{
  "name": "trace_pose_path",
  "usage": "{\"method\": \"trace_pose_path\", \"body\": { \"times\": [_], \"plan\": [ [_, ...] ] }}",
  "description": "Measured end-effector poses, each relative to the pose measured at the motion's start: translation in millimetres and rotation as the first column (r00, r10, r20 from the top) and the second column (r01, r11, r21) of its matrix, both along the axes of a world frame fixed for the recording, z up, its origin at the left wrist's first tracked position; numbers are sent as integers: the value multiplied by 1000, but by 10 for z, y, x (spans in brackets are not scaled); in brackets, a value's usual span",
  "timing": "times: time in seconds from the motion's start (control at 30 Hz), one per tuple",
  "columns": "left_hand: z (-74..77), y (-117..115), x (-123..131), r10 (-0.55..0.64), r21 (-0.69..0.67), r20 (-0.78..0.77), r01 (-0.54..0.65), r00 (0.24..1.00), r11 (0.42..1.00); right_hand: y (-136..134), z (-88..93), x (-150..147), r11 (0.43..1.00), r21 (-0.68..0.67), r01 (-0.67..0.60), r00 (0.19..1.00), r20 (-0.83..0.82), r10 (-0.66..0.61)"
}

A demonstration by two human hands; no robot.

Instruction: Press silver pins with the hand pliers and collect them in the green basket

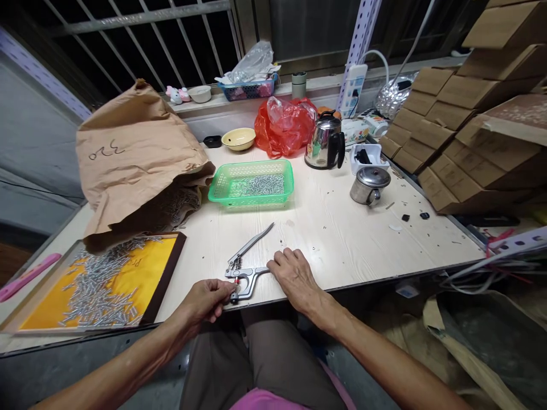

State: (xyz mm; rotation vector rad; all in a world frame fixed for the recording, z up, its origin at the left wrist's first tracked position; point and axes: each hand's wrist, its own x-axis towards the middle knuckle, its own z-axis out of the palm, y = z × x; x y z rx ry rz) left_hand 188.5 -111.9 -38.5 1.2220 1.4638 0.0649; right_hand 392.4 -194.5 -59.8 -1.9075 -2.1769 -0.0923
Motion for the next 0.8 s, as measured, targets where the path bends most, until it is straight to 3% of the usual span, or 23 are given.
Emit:
{"method": "trace_pose_path", "body": {
  "times": [0.23,0.43,0.63,0.8],
  "plan": [
    [-1,77,-9,-44,-158,64,53,997,986,-4,5,-6,1000,25,8,1000,-2,-8],
    [7,-34,16,-30,-19,39,31,999,999,-18,25,-13,1000,8,12,1000,16,-12],
    [75,63,-1,-83,-218,110,106,990,970,-31,52,-23,999,-26,37,999,25,-37],
    [62,-6,-3,63,-251,119,-31,991,968,-65,42,-50,998,-10,54,997,51,-54]
  ]
}}
